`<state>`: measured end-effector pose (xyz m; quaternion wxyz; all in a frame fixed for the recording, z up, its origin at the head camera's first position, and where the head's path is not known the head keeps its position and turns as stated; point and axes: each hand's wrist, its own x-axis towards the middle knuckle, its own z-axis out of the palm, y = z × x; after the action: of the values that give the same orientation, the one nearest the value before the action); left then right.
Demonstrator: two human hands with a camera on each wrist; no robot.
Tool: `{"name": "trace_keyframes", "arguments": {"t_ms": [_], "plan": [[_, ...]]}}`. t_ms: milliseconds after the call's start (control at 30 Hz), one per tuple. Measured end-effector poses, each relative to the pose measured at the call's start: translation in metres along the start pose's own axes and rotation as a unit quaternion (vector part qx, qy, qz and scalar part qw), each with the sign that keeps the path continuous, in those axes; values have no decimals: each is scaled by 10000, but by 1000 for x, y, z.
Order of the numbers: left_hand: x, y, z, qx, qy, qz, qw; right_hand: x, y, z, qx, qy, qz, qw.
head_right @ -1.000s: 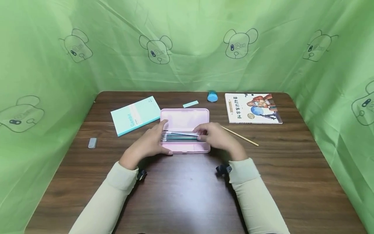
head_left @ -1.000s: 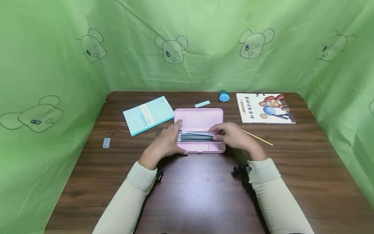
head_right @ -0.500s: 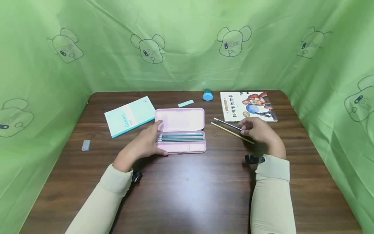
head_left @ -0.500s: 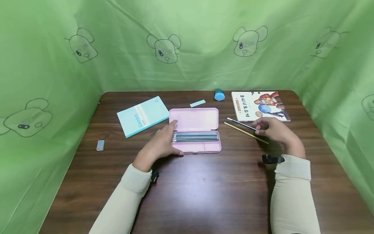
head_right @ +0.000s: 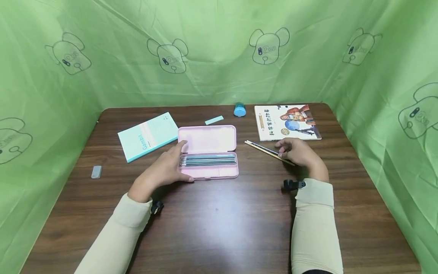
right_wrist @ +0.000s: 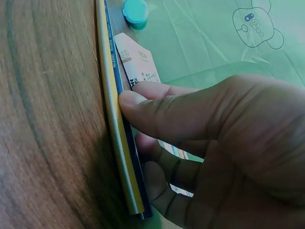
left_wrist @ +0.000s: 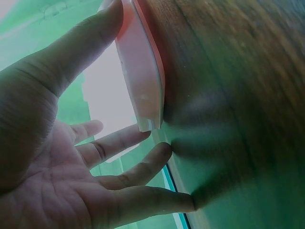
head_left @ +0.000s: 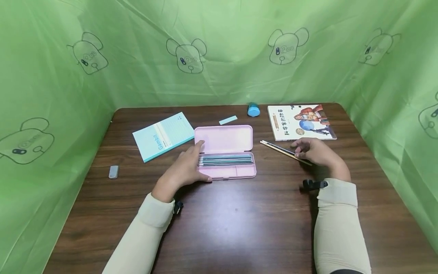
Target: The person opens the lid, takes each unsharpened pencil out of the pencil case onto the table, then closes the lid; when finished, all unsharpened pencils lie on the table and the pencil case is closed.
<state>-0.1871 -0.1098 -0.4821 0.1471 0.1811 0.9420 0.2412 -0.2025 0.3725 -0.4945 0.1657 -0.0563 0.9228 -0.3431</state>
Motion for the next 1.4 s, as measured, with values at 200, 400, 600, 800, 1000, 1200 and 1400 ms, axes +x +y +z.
{"name": "trace_keyframes", "arguments": {"t_ms": [200,400,600,800,1000,1200,1400], "plan": [[2,0,-3,-24,22,12,10000,0,-19,-1,202,259,-38,9995],[1,1,-6,1,-57,-18,10000,7,-88,27,285,246,-903,9952],[4,3,-6,-21,-69,27,10000,24,-143,79,-15,-529,-1487,9875],[3,8,-2,-73,-125,-71,9999,27,-151,101,-1090,-551,-1568,9800],[1,8,0,-84,-148,-97,9998,30,-149,111,-1254,-494,-1632,9773],[-2,5,1,-89,-106,-153,9998,28,-156,117,-1422,-391,-1936,9699],[-5,5,-1,-66,-34,-192,9998,30,-158,120,-1629,-304,-2068,9642]]}}
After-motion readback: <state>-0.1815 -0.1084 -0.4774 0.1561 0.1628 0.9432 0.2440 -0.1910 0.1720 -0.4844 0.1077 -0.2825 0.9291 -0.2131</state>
